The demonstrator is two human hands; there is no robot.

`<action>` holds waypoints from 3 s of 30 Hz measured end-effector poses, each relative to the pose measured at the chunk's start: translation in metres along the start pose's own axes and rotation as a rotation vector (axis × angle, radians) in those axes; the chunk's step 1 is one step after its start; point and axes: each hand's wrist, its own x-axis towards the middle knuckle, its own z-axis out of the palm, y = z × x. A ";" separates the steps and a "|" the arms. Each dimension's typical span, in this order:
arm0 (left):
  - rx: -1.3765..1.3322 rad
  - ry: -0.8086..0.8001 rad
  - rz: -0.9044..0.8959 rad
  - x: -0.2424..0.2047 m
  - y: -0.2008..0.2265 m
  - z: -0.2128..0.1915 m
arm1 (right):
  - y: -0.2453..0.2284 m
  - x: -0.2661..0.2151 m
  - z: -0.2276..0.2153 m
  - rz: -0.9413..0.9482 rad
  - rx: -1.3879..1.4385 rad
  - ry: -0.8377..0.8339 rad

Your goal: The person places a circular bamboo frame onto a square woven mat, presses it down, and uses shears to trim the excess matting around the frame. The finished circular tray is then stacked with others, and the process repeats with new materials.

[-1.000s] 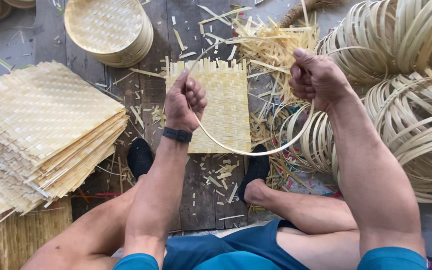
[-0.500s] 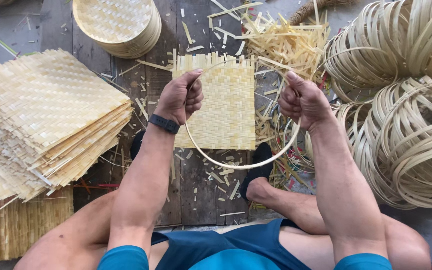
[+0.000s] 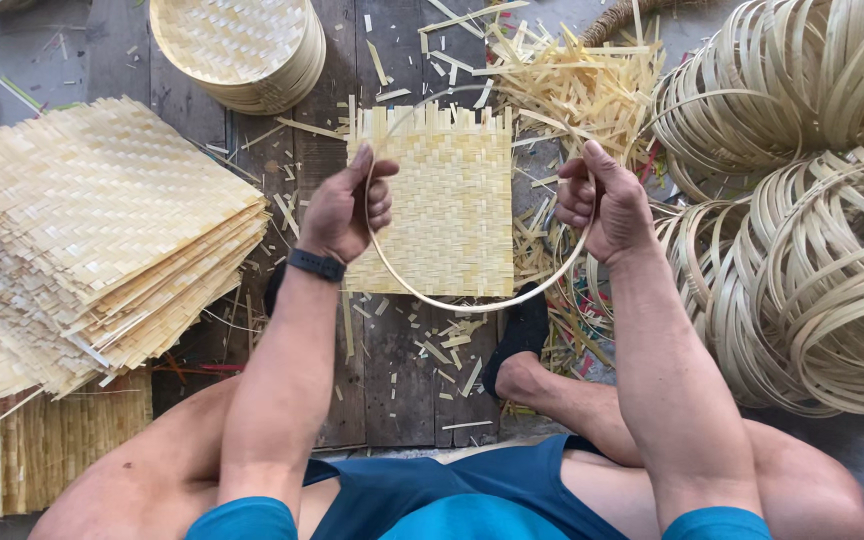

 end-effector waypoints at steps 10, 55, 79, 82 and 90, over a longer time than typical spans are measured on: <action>0.166 0.060 -0.106 0.006 -0.012 -0.005 | -0.015 0.003 0.041 0.080 -0.714 -0.098; -0.575 0.039 0.149 0.039 -0.081 -0.059 | 0.082 0.030 -0.015 -0.165 -0.064 0.307; 1.285 0.795 0.308 0.091 -0.106 -0.157 | 0.168 0.094 -0.067 0.132 -1.154 0.569; 1.266 0.781 0.282 0.092 -0.102 -0.159 | 0.166 0.091 -0.065 0.161 -1.152 0.600; 1.337 0.756 0.225 0.098 -0.092 -0.156 | 0.167 0.091 -0.068 0.140 -1.142 0.572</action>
